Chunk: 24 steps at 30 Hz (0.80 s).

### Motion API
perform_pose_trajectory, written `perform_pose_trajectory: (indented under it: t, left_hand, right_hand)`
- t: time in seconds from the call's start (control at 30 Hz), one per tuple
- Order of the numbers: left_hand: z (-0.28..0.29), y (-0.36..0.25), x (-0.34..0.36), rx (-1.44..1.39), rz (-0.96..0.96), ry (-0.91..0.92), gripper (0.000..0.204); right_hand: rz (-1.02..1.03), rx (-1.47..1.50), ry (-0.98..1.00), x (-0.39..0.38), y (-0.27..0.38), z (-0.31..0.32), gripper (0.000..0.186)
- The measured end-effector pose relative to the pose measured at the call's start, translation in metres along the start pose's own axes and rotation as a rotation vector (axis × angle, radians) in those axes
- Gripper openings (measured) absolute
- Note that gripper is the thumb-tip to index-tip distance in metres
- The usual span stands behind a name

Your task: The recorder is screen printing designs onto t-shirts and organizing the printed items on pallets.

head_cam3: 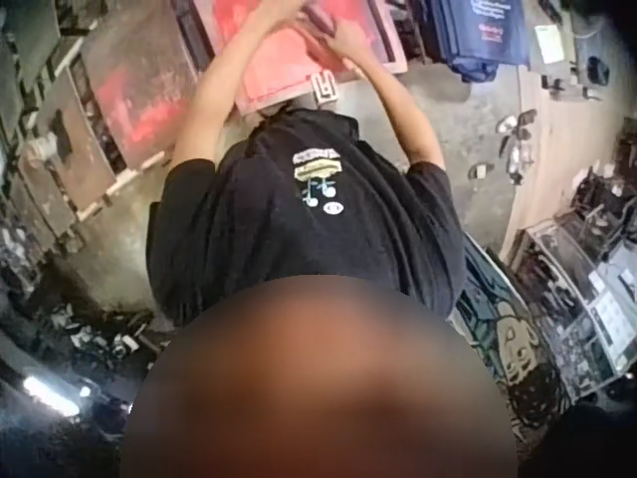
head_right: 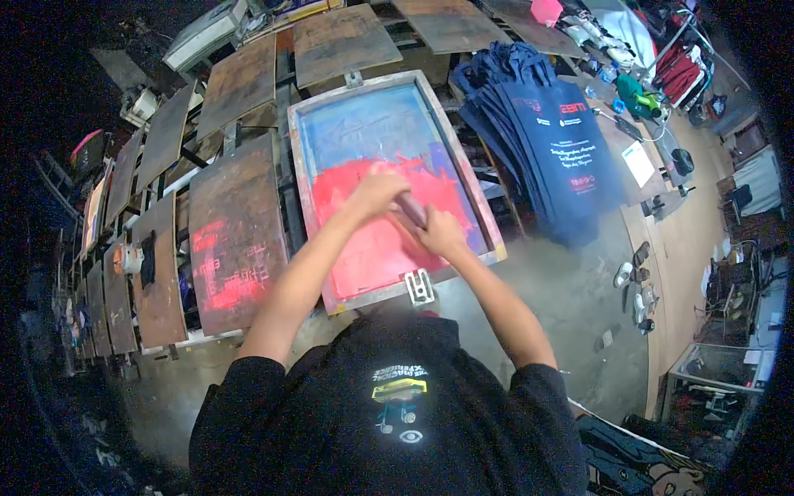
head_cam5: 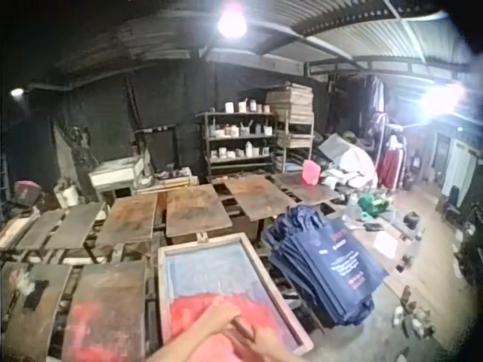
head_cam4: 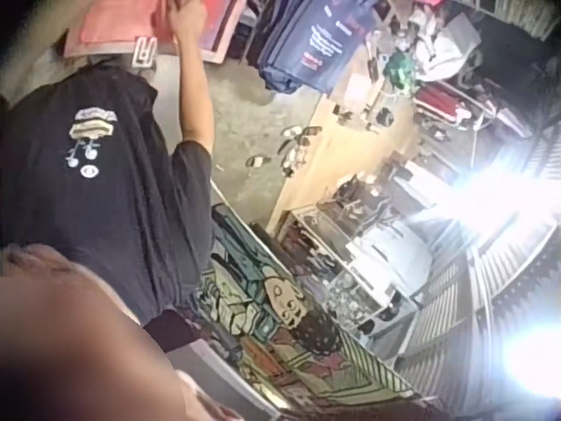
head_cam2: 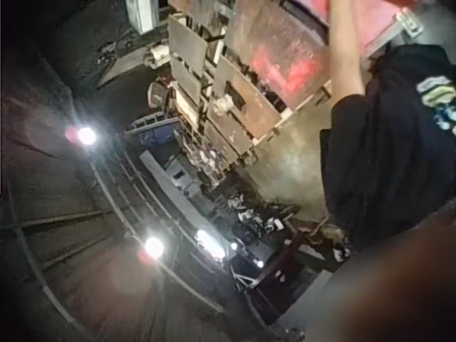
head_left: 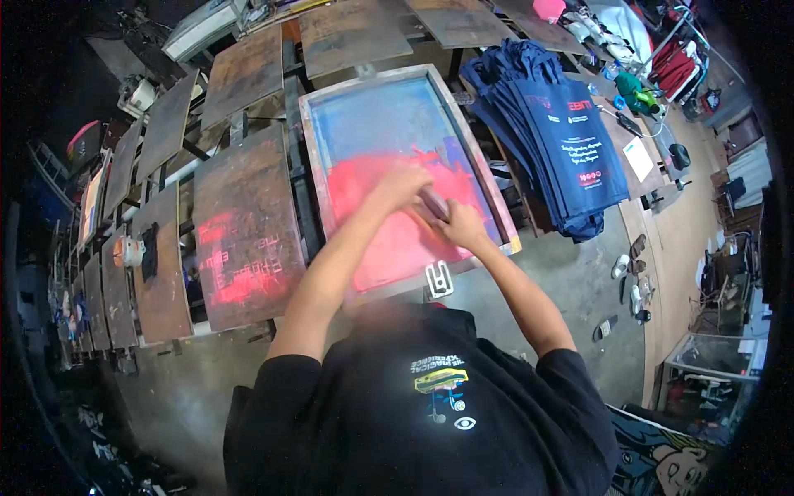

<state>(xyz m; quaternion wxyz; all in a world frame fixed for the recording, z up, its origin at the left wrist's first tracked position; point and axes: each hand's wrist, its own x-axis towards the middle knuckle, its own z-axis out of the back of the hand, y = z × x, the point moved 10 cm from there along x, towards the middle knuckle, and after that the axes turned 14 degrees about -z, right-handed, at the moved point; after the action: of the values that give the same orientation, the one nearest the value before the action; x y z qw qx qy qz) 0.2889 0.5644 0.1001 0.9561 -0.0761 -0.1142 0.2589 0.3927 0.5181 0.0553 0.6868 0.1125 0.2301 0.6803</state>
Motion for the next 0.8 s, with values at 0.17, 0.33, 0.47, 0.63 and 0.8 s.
perform_pose_trajectory:
  t: [0.17, 0.33, 0.47, 0.63, 0.8]
  left_hand:
    - [-0.039, -0.037, 0.035, 0.068, -0.173, 0.098, 0.039]
    - [-0.012, -0.016, 0.006, -0.038, -0.161, 0.026, 0.043]
    - [0.009, 0.017, -0.043, -0.044, -0.078, -0.046, 0.044]
    - [0.016, 0.028, -0.076, 0.012, -0.020, -0.108, 0.042]
    - [0.010, 0.018, -0.041, 0.026, 0.025, -0.026, 0.040]
  right_hand:
    - [-0.172, 0.080, 0.030, -0.032, -0.049, 0.003, 0.043]
    - [-0.165, 0.078, -0.003, -0.026, -0.017, -0.018, 0.040]
    - [-0.102, 0.015, 0.009, -0.008, 0.031, -0.041, 0.040]
    - [0.009, -0.006, 0.038, -0.001, 0.061, -0.048, 0.040]
    - [0.029, -0.059, 0.057, 0.003, 0.040, -0.024, 0.041]
